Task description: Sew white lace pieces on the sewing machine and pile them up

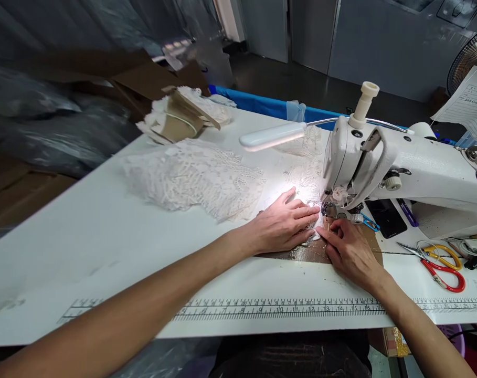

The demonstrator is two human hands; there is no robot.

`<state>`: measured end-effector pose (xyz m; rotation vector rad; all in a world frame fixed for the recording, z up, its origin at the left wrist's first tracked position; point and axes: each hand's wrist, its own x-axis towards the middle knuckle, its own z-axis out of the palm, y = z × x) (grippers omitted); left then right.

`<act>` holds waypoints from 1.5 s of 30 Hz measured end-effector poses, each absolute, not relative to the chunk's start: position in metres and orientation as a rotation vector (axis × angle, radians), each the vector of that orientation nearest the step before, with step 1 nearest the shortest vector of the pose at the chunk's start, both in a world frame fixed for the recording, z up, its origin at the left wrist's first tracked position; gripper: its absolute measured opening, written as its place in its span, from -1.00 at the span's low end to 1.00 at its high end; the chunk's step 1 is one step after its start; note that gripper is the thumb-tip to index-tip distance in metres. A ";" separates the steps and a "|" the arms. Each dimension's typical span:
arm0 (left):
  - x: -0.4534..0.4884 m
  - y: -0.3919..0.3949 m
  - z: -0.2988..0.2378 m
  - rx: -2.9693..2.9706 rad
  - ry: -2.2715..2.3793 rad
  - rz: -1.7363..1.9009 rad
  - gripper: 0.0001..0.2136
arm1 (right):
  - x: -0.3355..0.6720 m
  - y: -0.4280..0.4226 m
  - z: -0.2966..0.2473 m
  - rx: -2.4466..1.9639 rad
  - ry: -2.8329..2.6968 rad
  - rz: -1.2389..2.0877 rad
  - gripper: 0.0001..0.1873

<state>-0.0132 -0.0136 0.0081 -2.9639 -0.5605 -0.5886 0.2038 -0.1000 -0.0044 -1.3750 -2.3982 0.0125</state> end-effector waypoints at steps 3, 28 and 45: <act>-0.013 -0.015 0.009 -2.967 -0.566 -0.573 -0.70 | 0.204 -0.100 -0.005 -1.364 -2.392 0.006 -0.60; -0.011 -0.011 0.011 -3.024 -0.526 -0.501 -0.68 | 0.212 -0.096 -0.005 -1.324 -2.308 0.144 -0.63; -0.008 -0.017 0.007 -2.924 -0.541 -0.484 -0.67 | 0.214 -0.095 -0.006 -1.323 -2.334 0.154 -0.65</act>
